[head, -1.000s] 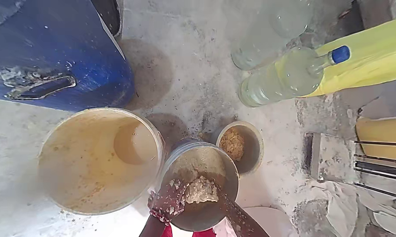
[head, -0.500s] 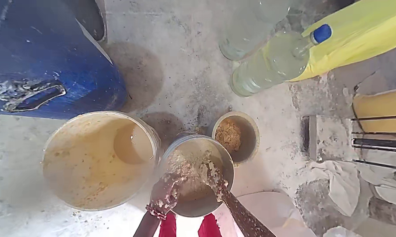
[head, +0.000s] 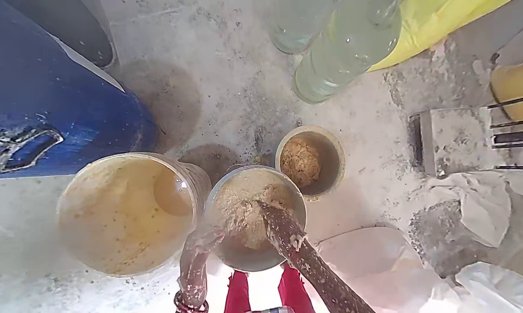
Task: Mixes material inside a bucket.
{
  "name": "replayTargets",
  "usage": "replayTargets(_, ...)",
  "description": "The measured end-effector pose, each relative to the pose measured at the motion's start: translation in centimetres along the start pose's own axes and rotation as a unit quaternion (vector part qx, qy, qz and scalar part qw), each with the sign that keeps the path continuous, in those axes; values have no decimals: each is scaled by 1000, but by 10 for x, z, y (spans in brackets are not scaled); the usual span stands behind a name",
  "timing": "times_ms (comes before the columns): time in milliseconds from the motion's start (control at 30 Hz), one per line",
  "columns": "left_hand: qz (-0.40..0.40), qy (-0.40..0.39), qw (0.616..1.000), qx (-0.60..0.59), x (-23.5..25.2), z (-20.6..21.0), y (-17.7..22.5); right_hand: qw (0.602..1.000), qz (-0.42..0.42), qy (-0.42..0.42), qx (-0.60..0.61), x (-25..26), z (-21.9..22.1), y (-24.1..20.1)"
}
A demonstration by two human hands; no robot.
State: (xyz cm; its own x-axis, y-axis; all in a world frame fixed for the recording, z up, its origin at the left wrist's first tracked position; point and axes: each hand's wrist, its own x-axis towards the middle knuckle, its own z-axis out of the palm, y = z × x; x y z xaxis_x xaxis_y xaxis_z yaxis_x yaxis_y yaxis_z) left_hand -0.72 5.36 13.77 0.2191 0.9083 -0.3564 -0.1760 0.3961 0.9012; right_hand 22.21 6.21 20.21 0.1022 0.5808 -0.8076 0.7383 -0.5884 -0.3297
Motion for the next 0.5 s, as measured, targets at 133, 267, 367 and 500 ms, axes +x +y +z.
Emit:
replayTargets(133, -31, 14, 995, -93, 3, 7, 12, 950, -93, 296, -1, -12, 13, -3)
replayTargets(267, -39, 5, 991, -130, 5, 16, 21, 993, -71, 85, 29, 36, 46, 20)
replayTargets(367, -44, -8, 991, -125, 11, 20, 28, 995, -78, 27, 60, 52, 46, 25)
replayTargets(500, -65, -33, 992, -107, 11, 24, 30, 918, -289, 166, 216, 44, 32, 23)
